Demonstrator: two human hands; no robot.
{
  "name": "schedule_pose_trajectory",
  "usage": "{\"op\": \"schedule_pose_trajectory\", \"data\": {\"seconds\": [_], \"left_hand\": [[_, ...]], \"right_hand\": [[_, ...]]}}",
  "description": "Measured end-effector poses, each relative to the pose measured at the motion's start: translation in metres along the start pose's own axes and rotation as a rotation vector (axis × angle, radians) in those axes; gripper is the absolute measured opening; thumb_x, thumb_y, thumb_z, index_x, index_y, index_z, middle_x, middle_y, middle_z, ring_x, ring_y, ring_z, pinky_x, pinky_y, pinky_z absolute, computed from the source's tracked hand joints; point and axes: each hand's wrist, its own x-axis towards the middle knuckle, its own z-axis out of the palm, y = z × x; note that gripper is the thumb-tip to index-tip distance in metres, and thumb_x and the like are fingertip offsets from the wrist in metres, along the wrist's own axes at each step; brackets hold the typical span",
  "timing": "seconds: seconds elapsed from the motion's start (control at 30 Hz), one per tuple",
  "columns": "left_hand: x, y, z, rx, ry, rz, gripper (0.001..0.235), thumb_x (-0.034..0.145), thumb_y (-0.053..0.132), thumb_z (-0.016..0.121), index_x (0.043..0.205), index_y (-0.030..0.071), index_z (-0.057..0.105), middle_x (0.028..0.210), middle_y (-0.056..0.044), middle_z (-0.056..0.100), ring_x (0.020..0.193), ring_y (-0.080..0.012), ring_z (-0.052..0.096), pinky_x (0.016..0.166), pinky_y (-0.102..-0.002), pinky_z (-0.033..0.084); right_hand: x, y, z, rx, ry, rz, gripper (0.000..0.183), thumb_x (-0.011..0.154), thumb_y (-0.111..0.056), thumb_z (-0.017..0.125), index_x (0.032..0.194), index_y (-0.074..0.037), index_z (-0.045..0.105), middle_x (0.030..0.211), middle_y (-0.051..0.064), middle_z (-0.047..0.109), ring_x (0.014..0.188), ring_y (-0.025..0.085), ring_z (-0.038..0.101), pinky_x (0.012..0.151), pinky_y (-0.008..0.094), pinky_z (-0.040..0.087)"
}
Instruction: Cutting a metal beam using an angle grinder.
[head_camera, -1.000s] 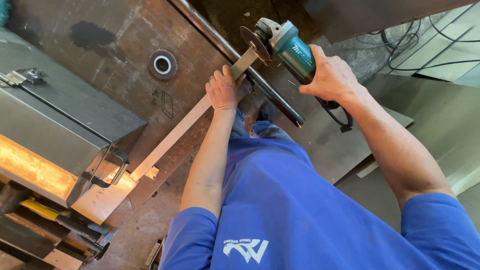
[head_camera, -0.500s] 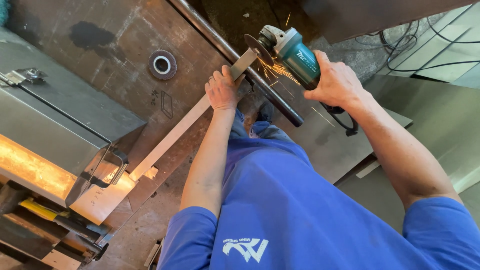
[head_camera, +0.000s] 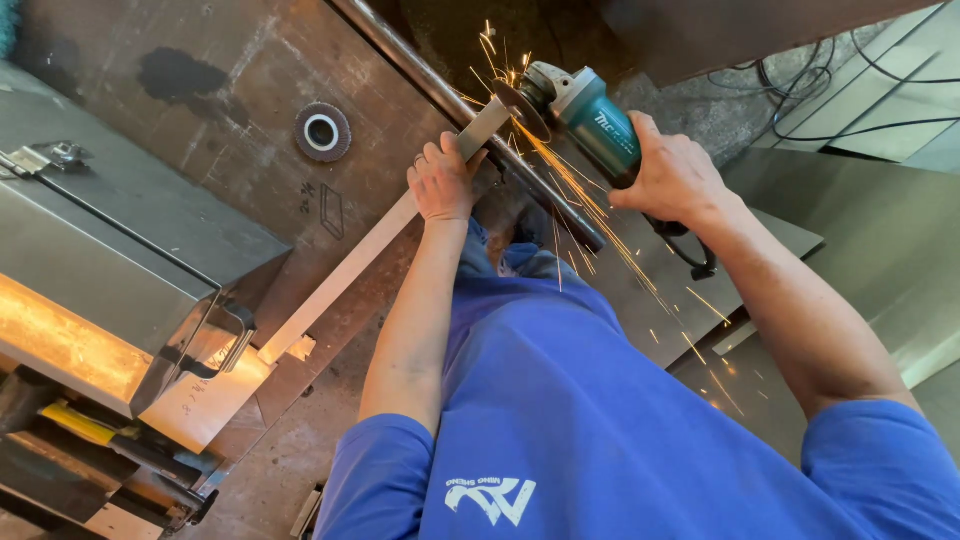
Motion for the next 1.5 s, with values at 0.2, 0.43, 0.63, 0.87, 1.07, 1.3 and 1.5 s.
{"op": "schedule_pose_trajectory", "data": {"seconds": [0.2,0.43,0.63,0.87,1.07,1.3,1.5], "left_hand": [[0.001,0.001,-0.003,0.004,0.018,0.011,0.054,0.086,0.066,0.067,0.095,0.014,0.053,0.080,-0.005,0.055,0.077,-0.0265,0.065,0.063,-0.043,0.050],[0.002,0.002,-0.005,0.022,0.012,0.003,0.056,0.087,0.068,0.067,0.095,0.014,0.054,0.079,-0.005,0.055,0.074,-0.0261,0.065,0.062,-0.042,0.050],[0.000,0.001,-0.004,0.004,-0.003,-0.005,0.055,0.085,0.067,0.069,0.094,0.015,0.053,0.080,-0.005,0.055,0.075,-0.0260,0.065,0.063,-0.042,0.050],[0.001,0.002,-0.003,-0.012,-0.027,-0.019,0.054,0.086,0.066,0.069,0.097,0.015,0.053,0.082,-0.005,0.056,0.079,-0.0270,0.065,0.065,-0.043,0.050],[0.001,0.001,-0.006,-0.007,-0.047,-0.018,0.055,0.087,0.068,0.066,0.098,0.015,0.055,0.083,-0.005,0.056,0.078,-0.0267,0.065,0.067,-0.042,0.050],[-0.006,-0.003,0.017,0.065,-0.073,-0.013,0.033,0.093,0.048,0.065,0.101,0.018,0.055,0.084,-0.003,0.056,0.082,-0.0242,0.066,0.068,-0.041,0.050],[-0.002,-0.001,0.007,0.033,-0.079,-0.012,0.020,0.095,0.034,0.062,0.102,0.017,0.056,0.082,-0.004,0.057,0.081,-0.0249,0.066,0.067,-0.041,0.050]], "right_hand": [[0.003,-0.009,-0.006,0.023,-0.002,0.010,0.106,0.065,-0.033,0.086,0.153,-0.002,0.035,0.099,0.031,0.072,0.096,0.049,0.069,0.091,0.051,0.054],[0.009,-0.013,-0.005,-0.004,-0.005,0.013,0.106,0.068,-0.034,0.087,0.155,-0.003,0.034,0.099,0.032,0.071,0.095,0.049,0.069,0.091,0.052,0.054],[0.010,-0.012,-0.003,-0.012,-0.008,0.021,0.107,0.066,-0.036,0.087,0.154,-0.005,0.035,0.099,0.030,0.072,0.096,0.049,0.069,0.091,0.052,0.054],[0.011,-0.010,-0.001,-0.024,0.016,-0.012,0.106,0.067,-0.033,0.087,0.154,-0.001,0.034,0.101,0.030,0.072,0.097,0.049,0.068,0.091,0.052,0.054],[0.013,-0.020,-0.005,-0.027,0.006,-0.001,0.106,0.068,-0.032,0.086,0.154,-0.001,0.034,0.101,0.031,0.072,0.097,0.048,0.069,0.091,0.051,0.054],[0.018,-0.023,-0.007,-0.053,0.016,-0.019,0.105,0.068,-0.033,0.086,0.154,-0.001,0.035,0.101,0.031,0.071,0.096,0.049,0.069,0.089,0.052,0.054],[0.020,-0.024,-0.007,-0.052,0.011,-0.022,0.106,0.068,-0.034,0.087,0.154,0.001,0.035,0.100,0.031,0.072,0.097,0.048,0.069,0.090,0.052,0.054]]}}
